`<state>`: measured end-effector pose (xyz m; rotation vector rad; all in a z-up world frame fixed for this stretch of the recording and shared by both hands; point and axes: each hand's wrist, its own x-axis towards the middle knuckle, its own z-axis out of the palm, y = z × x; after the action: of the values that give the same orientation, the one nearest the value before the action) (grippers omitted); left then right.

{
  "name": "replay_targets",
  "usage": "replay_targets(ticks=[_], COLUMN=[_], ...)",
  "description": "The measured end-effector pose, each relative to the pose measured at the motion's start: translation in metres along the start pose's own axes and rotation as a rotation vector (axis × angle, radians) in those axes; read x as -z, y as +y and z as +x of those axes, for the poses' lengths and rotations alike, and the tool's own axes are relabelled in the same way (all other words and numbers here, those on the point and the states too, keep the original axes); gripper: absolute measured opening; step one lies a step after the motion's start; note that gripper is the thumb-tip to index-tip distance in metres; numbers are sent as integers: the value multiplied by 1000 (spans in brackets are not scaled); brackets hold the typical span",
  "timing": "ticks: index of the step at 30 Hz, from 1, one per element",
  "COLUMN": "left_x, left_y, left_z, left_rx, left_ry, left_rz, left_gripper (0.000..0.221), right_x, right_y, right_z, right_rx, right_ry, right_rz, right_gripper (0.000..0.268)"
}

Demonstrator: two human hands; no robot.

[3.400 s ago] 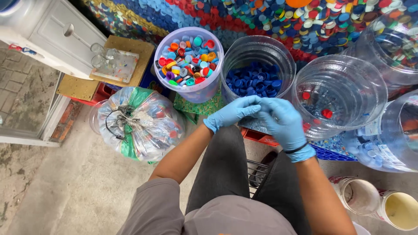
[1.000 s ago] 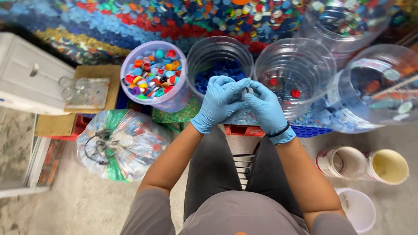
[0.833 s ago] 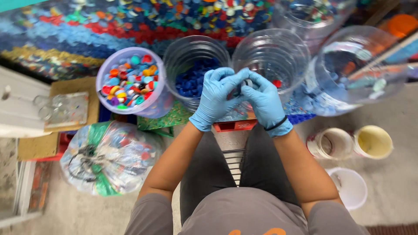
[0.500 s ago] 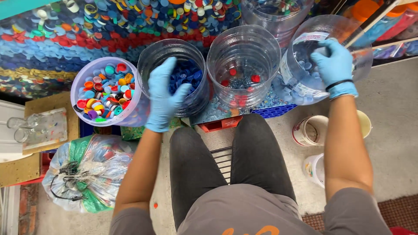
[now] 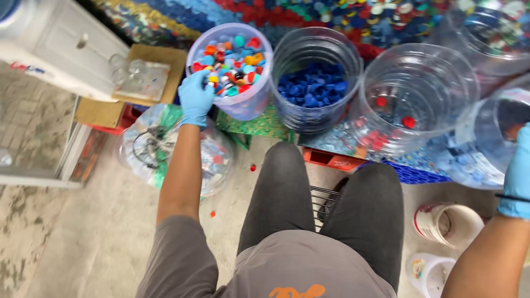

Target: Sorting plastic bottle caps by color into different containers

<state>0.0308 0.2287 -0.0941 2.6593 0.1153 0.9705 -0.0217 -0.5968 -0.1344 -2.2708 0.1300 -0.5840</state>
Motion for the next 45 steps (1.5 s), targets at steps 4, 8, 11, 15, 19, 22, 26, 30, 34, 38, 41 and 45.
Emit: replay_targets(ticks=[4,8,11,15,19,22,26,30,34,38,41,45], left_x=[8,-23,-45,-31,-20,-20,-19,-17,-40,-36,-45,-38], left_y=[15,9,6,7,0,-10,-10,-6,-16,-1,-4,-3], left_z=[11,31,55,75,75,66,58,47,38,43,43,48], left_rx=[-113,-238,-114,-10,121,172,55,-187,-205,-44,-13,160], left_ry=[-93,-302,-509,-659,-785,-643,-471,-329,-398,-643,-695,-708], left_rz=[145,255,390,382,138,-136,-288,-60,236,310,338,224], left_gripper=[33,45,28,12,30,28,54,51,23,67,35,22], right_x=[-21,-53,-60,-68,-66,-66,-69,-70,-72,-72,-70,-71], right_y=[-123,-145,-183,-184,-186,-189,-195,-207,-207,-210,-215,-212], right_z=[-40,-60,-74,-87,-97,-100,-102,-103,-105,-107,-109,-110], right_rx=[48,-6,-21,-69,-116,-121,-124,-150,-163,-165,-152,-154], right_ry=[12,-54,-108,-132,-159,-170,-189,-195,-203,-209,-215,-221], right_rz=[293,464,464,493,495,482,495,513,535,553,541,543], right_gripper=[27,26,29,31,32,30,31,31,32,33,32,32])
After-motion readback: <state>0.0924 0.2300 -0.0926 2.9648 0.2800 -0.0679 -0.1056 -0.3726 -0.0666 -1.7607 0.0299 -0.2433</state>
